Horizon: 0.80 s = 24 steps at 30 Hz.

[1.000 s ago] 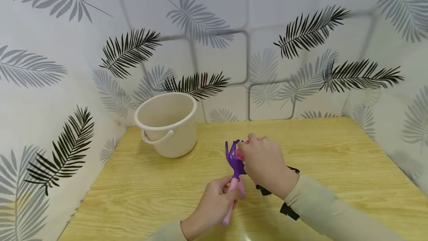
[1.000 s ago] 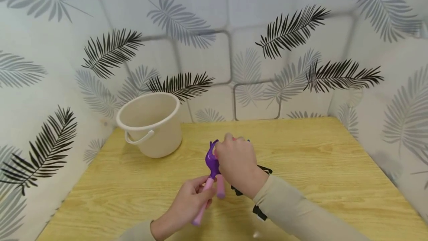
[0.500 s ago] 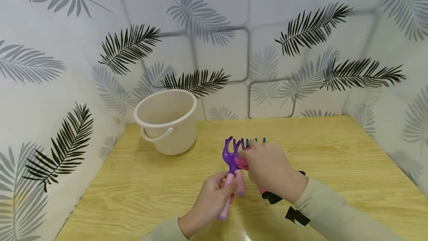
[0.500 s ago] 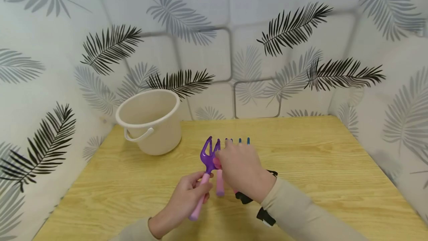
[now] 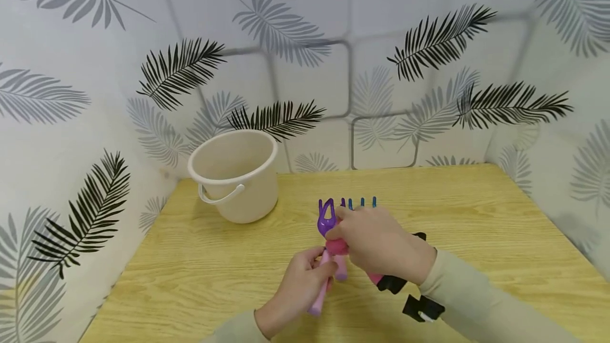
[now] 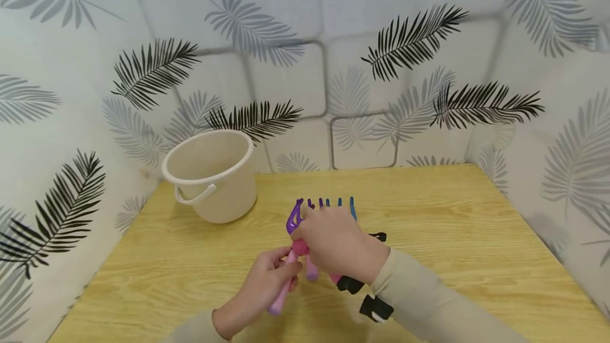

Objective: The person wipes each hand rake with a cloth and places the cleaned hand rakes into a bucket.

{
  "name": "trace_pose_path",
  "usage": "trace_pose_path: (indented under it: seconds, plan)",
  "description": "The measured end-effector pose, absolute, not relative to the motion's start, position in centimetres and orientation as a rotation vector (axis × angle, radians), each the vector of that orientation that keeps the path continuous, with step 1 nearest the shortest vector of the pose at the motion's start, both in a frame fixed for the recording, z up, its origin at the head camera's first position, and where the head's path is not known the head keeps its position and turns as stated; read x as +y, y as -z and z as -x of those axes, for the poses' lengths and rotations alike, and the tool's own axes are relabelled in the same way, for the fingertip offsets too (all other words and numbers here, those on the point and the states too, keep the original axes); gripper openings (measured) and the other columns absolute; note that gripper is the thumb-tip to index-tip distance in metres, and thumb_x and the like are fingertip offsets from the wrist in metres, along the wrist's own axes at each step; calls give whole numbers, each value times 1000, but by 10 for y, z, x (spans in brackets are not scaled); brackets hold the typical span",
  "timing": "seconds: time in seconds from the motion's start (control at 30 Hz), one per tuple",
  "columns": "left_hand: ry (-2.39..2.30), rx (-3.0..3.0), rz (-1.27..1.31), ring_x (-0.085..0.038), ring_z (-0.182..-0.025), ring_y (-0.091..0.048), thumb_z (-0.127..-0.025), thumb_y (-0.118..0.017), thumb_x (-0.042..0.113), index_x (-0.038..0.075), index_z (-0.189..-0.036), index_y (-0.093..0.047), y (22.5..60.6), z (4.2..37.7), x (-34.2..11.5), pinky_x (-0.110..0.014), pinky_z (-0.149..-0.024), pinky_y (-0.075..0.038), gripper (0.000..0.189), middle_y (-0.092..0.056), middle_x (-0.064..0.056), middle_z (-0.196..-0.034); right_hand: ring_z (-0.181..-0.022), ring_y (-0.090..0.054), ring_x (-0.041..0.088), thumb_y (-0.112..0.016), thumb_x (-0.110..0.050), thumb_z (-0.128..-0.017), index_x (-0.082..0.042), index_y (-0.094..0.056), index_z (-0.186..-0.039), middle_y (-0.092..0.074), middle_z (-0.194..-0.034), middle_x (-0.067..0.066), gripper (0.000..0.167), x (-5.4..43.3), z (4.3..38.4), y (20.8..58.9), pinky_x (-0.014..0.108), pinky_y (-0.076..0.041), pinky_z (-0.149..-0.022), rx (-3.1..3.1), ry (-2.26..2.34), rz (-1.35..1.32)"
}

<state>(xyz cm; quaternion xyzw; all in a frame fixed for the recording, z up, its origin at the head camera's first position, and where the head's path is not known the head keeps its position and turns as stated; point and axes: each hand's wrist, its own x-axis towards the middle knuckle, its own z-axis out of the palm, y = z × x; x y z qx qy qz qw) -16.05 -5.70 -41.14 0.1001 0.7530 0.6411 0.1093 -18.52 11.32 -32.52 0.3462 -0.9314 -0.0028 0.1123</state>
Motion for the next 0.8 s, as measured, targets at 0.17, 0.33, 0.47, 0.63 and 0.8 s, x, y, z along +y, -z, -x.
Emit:
trace_pose_path:
  seconds: [0.17, 0.33, 0.47, 0.63, 0.8]
  plan:
    - [-1880, 2211, -293, -8, -51, -51, -92, -62, 11, -5, -118, -66, 411, 161, -57, -18, -46, -41, 31, -59, -2, -63, -58, -51, 17, -75, -6, -76, -32, -77, -97, -63, -92, -1, 33, 109, 187, 328, 30, -44, -42, -2794, 79, -956]
    - [-1898, 2177, -292, -9, -55, -53, -93, -63, 12, -7, -134, -58, 411, 158, -56, -18, -47, -43, 45, -60, -3, -66, -61, -54, 21, -76, -8, -78, -28, -76, -92, -64, -93, 2, 24, 115, 194, 338, 33, -47, -44, -2782, 127, -880]
    - [-1910, 2175, -292, -9, -55, -53, -96, -62, 17, -10, -138, -53, 410, 156, -57, -18, -46, -42, 50, -59, -1, -67, -58, -52, 20, -75, -6, -77, -26, -74, -84, -58, -81, 1, 22, 124, 200, 345, 31, -44, -41, -2765, 126, -836]
    - [-1914, 2206, -296, -8, -54, -51, -96, -62, 20, -8, -134, -57, 410, 157, -59, -17, -45, -40, 47, -59, 0, -67, -54, -49, 17, -76, -13, -82, -29, -72, -82, -56, -78, -1, 17, 126, 201, 347, 28, -40, -38, -2713, 145, -785]
    - [-1939, 2166, -282, -7, -54, -51, -96, -60, 15, -9, -130, -59, 411, 158, -57, -17, -46, -39, 41, -58, 0, -66, -53, -47, 16, -79, -10, -76, -30, -75, -90, -60, -84, 0, 25, 119, 192, 341, 26, -36, -36, -2713, 55, -856]
